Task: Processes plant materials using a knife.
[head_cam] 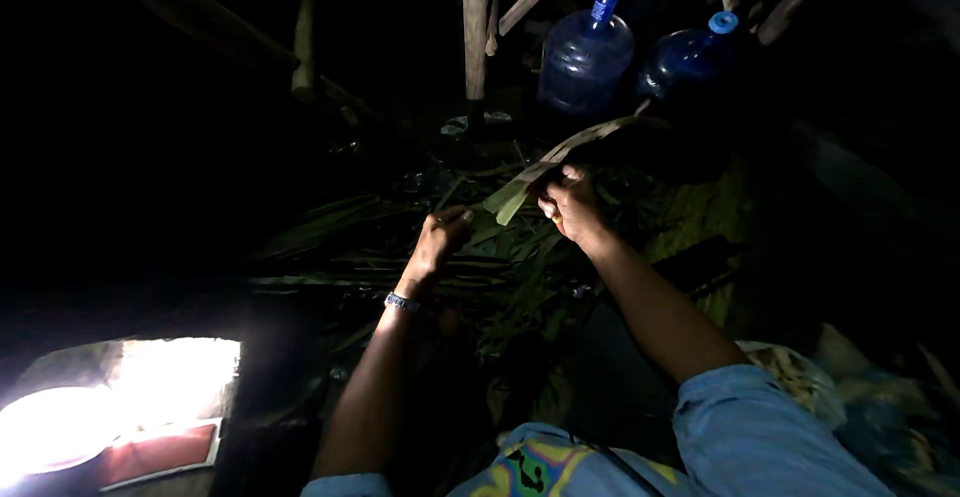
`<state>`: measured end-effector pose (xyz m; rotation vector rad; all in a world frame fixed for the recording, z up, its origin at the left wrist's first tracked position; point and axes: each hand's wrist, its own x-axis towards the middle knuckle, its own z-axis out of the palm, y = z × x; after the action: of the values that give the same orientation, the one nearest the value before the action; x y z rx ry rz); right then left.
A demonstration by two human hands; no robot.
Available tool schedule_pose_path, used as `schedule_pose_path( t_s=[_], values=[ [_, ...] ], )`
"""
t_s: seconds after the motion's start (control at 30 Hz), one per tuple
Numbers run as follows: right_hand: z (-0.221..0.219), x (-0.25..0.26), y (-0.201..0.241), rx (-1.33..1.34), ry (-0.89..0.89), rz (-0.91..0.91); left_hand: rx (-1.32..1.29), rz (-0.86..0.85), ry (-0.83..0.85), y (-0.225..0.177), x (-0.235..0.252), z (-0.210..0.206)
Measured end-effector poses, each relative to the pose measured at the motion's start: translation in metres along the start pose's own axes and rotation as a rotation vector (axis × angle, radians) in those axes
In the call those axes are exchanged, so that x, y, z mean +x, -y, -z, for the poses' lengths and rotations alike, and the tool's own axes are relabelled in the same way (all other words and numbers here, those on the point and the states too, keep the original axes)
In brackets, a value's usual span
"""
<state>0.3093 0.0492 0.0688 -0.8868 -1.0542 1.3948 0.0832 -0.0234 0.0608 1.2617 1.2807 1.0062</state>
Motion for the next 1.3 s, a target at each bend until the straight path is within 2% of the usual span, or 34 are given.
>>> schedule_pose_path(
  t_s=[0.17,0.27,0.37,0.5,0.67,0.77,0.8,0.87,0.97,1.03,1.1,1.2,1.3],
  values=[
    [0.023,0.025,0.011,0.016,-0.2,-0.173,0.061,0.016,-0.077,-0.011,-0.009,0.023],
    [0.048,0.043,0.003,-0.01,-0.215,-0.191,0.095,-0.021,-0.117,-0.012,-0.017,0.04],
    [0.07,0.057,-0.005,-0.056,-0.273,-0.287,0.105,-0.031,-0.193,-0.011,-0.024,0.055],
    [0.082,0.064,-0.018,-0.089,-0.317,-0.347,0.114,-0.059,-0.218,-0.012,-0.03,0.062],
    [0.114,0.073,-0.036,0.123,-0.566,-0.376,0.074,-0.045,-0.308,-0.015,-0.039,0.067],
    [0.114,0.06,-0.02,-0.049,-0.618,-0.378,0.011,-0.02,-0.423,-0.016,-0.045,0.078],
    [0.113,0.059,-0.02,-0.163,-0.571,-0.385,-0.027,-0.01,-0.451,-0.017,-0.045,0.077],
    [0.109,0.056,-0.026,-0.559,-0.361,-0.428,-0.136,-0.034,-0.445,-0.014,-0.043,0.072],
    [0.094,0.044,-0.031,-1.162,0.141,-0.57,-0.25,-0.009,-0.409,-0.012,-0.035,0.055],
    [0.071,0.039,-0.024,-1.471,0.38,-0.65,-0.263,0.038,-0.363,-0.005,-0.027,0.046],
    [0.055,0.037,-0.012,-1.541,0.49,-0.6,-0.267,0.084,-0.3,0.005,-0.021,0.04],
    [0.046,0.028,0.005,-1.569,0.546,-0.447,-0.221,0.13,-0.256,0.009,-0.018,0.033],
    [0.046,0.017,0.02,-1.558,0.57,-0.46,-0.003,0.067,-0.244,0.009,-0.019,0.029]
  ],
)
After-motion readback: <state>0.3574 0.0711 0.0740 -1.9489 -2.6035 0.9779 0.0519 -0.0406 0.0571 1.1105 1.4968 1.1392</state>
